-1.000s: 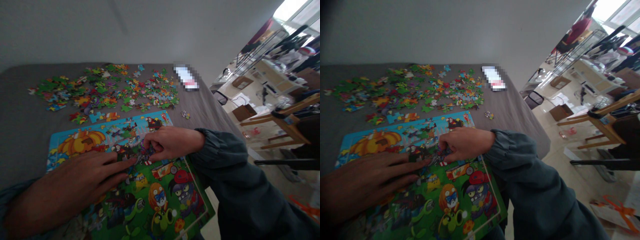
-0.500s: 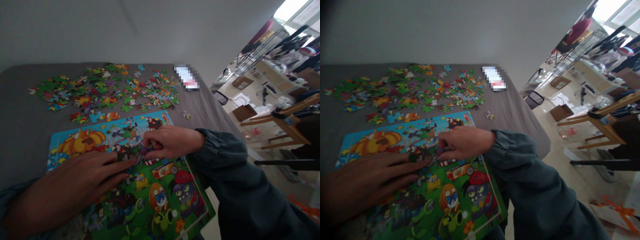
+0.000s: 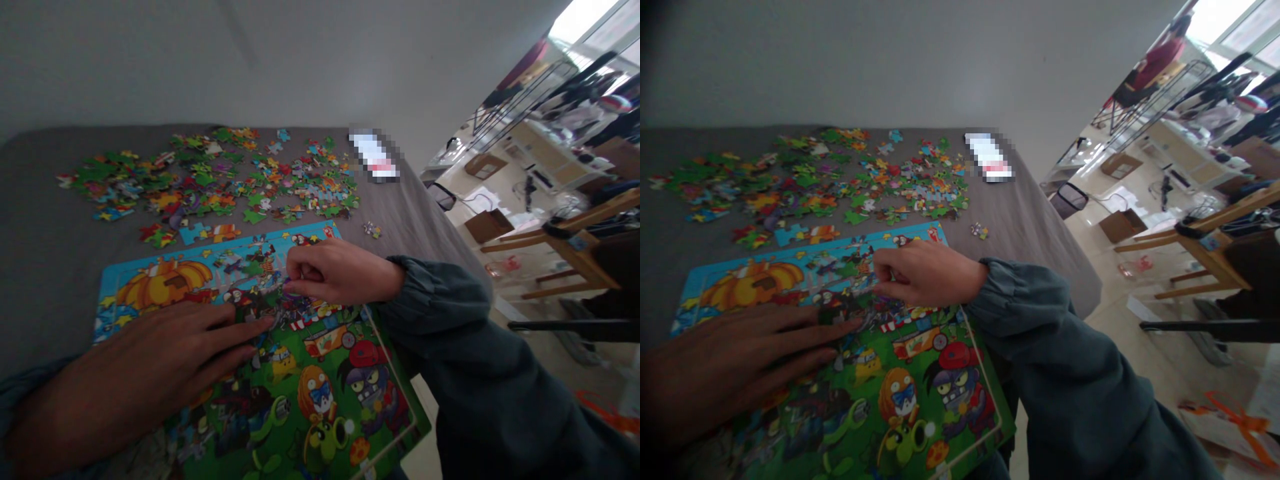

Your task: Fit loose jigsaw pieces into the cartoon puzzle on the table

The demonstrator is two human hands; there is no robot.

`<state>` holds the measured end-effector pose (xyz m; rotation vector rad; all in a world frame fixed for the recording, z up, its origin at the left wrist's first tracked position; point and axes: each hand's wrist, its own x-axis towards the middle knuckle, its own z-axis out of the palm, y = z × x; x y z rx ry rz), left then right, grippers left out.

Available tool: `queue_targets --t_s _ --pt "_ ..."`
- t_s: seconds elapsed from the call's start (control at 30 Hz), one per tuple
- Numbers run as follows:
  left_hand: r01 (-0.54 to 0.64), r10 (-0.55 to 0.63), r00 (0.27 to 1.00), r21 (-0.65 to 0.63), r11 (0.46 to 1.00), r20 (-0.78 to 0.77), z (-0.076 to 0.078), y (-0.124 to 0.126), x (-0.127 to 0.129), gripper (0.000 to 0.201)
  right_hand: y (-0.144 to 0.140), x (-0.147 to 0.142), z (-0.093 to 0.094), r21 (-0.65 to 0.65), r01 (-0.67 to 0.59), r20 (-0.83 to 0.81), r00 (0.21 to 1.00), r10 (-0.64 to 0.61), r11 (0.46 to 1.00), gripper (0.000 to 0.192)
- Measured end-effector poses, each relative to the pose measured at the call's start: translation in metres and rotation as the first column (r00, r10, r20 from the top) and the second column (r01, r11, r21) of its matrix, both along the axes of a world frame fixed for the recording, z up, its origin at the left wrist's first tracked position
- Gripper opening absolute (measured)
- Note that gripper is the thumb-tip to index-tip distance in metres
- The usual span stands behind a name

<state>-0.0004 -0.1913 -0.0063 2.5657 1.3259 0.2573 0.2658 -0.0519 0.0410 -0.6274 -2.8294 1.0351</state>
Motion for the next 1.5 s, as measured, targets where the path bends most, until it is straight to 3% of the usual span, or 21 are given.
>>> queue_targets --t_s 0.1,0.27,0.5,0.73,0.87,1.1,1.5 --pt "0.020 -0.020 1.000 0.026 0.999 0.011 -0.004 -0.002 -0.001 0.040 0.001 -0.002 -0.004 0.097 0.030 -0.062 0.998 -0.024 0.995 0.015" --pt "0.071 -0.070 0.997 0.093 0.993 -0.015 0.004 0.004 0.003 0.044 0.000 -0.005 -0.020 0.375 0.058 -0.079 0.996 -0.031 0.925 0.041" --pt "0.078 -0.079 0.997 0.092 0.993 0.013 0.017 0.008 0.005 0.045 -0.005 -0.009 -0.029 0.467 0.007 0.023 1.000 -0.021 0.884 0.047" --pt "0.052 -0.053 0.998 0.050 0.997 0.020 0.016 0.006 0.003 0.042 0.008 -0.001 -0.019 0.421 -0.089 -0.042 0.992 0.118 0.903 0.023" --pt "0.092 -0.096 0.995 0.119 0.989 0.035 0.015 0.008 0.003 0.050 0.015 0.001 -0.023 0.349 -0.119 -0.100 0.982 0.163 0.930 0.029" --pt "0.072 -0.075 0.997 0.081 0.994 0.032 0.017 0.007 0.004 0.050 0.012 0.001 -0.031 0.377 -0.063 -0.028 0.996 0.079 0.924 0.039" --pt "0.043 -0.043 0.997 0.008 0.999 0.066 0.018 0.008 0.005 0.044 0.012 0.001 -0.016 0.305 -0.042 -0.016 0.999 0.049 0.951 0.016"
